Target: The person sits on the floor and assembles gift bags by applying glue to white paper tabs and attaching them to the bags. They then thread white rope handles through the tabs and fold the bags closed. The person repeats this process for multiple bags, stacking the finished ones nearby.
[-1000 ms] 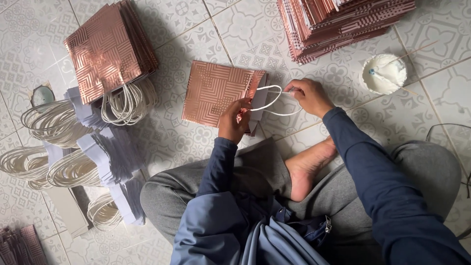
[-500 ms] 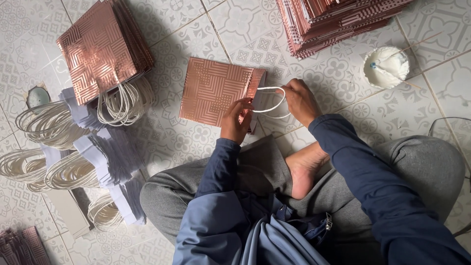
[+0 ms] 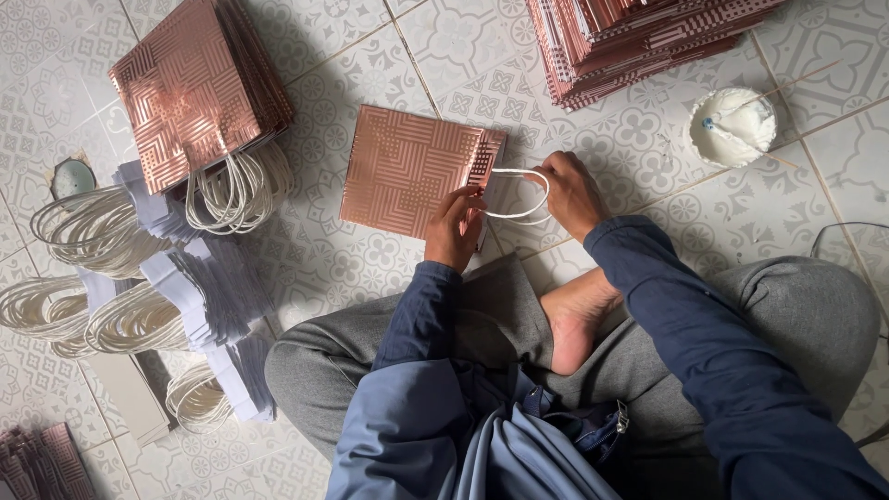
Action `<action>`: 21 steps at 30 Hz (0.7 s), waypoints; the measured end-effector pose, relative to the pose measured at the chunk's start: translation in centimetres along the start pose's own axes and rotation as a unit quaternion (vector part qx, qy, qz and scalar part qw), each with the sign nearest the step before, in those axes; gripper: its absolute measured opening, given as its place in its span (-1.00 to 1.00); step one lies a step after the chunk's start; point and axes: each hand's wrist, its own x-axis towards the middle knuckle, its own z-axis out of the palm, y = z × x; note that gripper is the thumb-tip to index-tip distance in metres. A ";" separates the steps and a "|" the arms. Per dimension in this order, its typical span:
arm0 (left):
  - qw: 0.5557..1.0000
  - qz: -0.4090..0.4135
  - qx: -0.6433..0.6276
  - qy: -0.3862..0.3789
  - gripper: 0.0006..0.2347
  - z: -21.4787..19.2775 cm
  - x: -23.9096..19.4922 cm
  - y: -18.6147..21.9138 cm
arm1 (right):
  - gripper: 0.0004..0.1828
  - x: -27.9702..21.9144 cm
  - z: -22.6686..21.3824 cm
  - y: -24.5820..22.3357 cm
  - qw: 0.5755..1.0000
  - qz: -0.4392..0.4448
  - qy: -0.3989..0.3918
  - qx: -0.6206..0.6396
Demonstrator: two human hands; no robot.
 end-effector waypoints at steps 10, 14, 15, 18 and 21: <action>1.000 0.000 0.014 -0.008 -0.86 0.4 -0.2 -0.8 | -0.87 0.2 -1.8 -1.3 1.000 0.012 -0.011 0.008; 1.000 0.012 0.021 -0.008 -0.86 1.1 -0.4 -1.7 | -0.82 0.1 -2.4 -1.6 0.998 0.027 -0.009 0.058; 0.999 0.017 0.028 -0.007 -0.86 1.4 -0.5 -2.0 | -0.79 -0.1 -2.4 -1.4 0.995 0.039 -0.004 0.087; 0.999 0.022 0.047 -0.003 -0.87 1.4 -0.4 -1.2 | -0.81 0.5 -3.7 -2.6 0.998 0.027 -0.008 0.062; 0.999 0.018 0.034 0.003 -0.89 0.7 0.2 0.2 | -0.76 0.3 -3.2 -2.2 0.996 0.041 -0.010 0.077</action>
